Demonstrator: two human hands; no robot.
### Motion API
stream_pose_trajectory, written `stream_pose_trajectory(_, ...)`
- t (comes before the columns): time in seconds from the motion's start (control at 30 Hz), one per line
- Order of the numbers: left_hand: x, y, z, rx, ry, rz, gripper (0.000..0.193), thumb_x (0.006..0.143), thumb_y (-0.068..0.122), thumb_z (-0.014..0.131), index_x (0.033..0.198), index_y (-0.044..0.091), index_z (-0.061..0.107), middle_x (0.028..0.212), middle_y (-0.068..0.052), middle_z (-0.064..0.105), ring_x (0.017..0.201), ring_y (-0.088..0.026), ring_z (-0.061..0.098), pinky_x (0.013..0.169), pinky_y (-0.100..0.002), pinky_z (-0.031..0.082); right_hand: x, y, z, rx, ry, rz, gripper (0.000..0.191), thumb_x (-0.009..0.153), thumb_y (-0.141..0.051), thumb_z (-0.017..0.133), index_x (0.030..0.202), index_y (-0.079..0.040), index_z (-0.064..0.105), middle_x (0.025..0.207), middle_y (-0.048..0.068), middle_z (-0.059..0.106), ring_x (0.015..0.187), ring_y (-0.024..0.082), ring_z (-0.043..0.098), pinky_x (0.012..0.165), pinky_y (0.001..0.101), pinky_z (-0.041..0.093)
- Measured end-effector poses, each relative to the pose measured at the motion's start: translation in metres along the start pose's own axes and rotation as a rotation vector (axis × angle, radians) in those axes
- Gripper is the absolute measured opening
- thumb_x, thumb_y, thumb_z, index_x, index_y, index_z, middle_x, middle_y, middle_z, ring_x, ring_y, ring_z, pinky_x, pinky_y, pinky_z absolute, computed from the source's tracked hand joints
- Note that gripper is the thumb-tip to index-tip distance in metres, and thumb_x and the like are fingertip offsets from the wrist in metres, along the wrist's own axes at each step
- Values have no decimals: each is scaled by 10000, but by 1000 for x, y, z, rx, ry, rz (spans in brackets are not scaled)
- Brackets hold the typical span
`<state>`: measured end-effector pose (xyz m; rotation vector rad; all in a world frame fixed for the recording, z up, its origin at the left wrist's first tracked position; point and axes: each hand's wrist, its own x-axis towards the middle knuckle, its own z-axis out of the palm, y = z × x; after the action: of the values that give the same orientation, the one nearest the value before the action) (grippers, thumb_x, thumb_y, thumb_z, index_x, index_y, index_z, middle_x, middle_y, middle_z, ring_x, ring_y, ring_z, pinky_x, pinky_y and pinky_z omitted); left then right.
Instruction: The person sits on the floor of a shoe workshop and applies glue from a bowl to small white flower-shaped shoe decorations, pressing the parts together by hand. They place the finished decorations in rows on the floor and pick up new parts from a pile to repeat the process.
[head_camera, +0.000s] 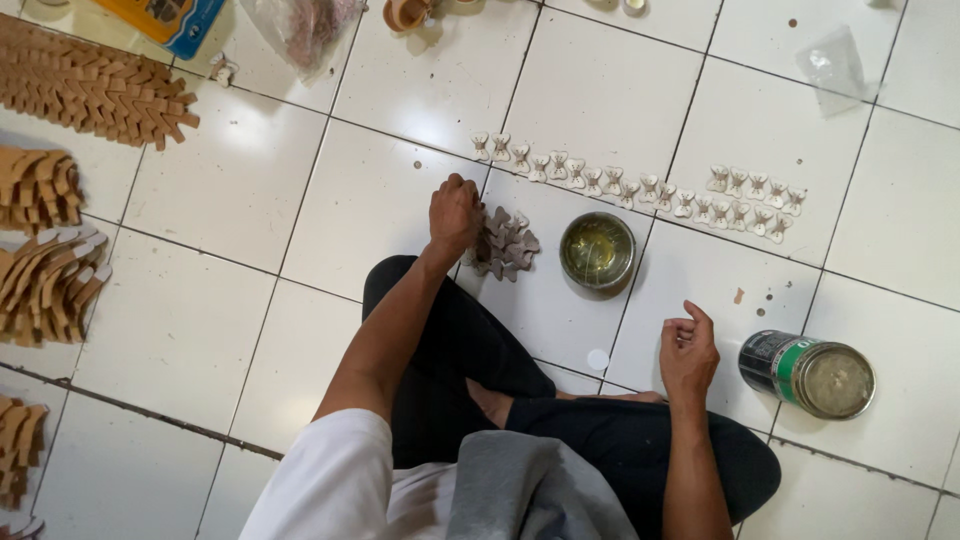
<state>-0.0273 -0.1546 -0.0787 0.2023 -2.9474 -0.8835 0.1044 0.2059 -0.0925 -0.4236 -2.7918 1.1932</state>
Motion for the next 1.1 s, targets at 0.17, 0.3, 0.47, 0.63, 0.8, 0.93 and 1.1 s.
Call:
stream_pose_trajectory(0.17, -10, -3, -37, -357, -114, -166, 169, 881, 141, 758, 936, -10, 707, 783, -126, 732, 693, -259, 710, 655, -390, 561, -14, -7, -4, 9, 11, -44, 402, 991, -94, 665, 1377, -3, 599, 1038, 131, 735, 944, 220, 714, 817, 339, 582)
stream_pose_trajectory(0.3, -24, -6, -57, -586, -150, -247, 289, 865, 121, 750, 1106, -9, 659, 811, -108, 744, 717, -180, 744, 648, -329, 586, -34, -16, 3, 23, -1, -95, 389, 985, -98, 674, 1360, -12, 620, 1028, 117, 735, 931, 203, 704, 815, 330, 580)
stream_pose_trajectory(0.47, -36, -11, -66, -757, -176, -348, 302, 881, 45, 721, 1157, -53, 650, 825, -143, 754, 710, -186, 766, 617, -299, 625, -65, -42, 20, 72, -75, -162, 365, 966, -89, 668, 1325, -25, 645, 986, 98, 732, 894, 168, 696, 799, 313, 581)
stream_pose_trajectory(0.63, -49, -18, -73, -866, -126, -226, 218, 896, 22, 714, 1103, -39, 746, 872, -124, 776, 729, -176, 770, 649, -285, 627, -79, -99, 35, 124, -212, -163, 368, 959, -109, 671, 1315, -23, 640, 1005, 108, 738, 916, 172, 710, 818, 318, 590)
stream_pose_trajectory(0.8, -79, -24, -83, -1225, -238, -53, 149, 955, 15, 645, 1081, -11, 719, 977, -120, 758, 879, -145, 747, 777, -284, 617, -61, -186, 68, 667, -464, 223, 439, 1027, -222, 532, 1414, -17, 501, 1118, 160, 709, 939, 208, 717, 803, 343, 605)
stream_pose_trajectory(0.93, -113, -30, -106, -1220, -222, 235, 145, 960, -3, 654, 1080, -21, 734, 1055, -116, 747, 956, -154, 698, 842, -296, 577, -66, -238, 70, 1134, -612, 335, 457, 999, -233, 582, 1380, 4, 494, 1100, 200, 671, 932, 245, 707, 803, 368, 601)
stream_pose_trajectory(1.1, -141, -28, -121, -1275, -197, 350, 189, 1013, 55, 653, 1191, 9, 695, 1125, -113, 754, 1050, -149, 713, 913, -312, 588, -81, -249, 54, 999, -598, 118, 524, 926, 29, 691, 1418, 6, 512, 1082, 117, 680, 970, 171, 684, 873, 325, 589)
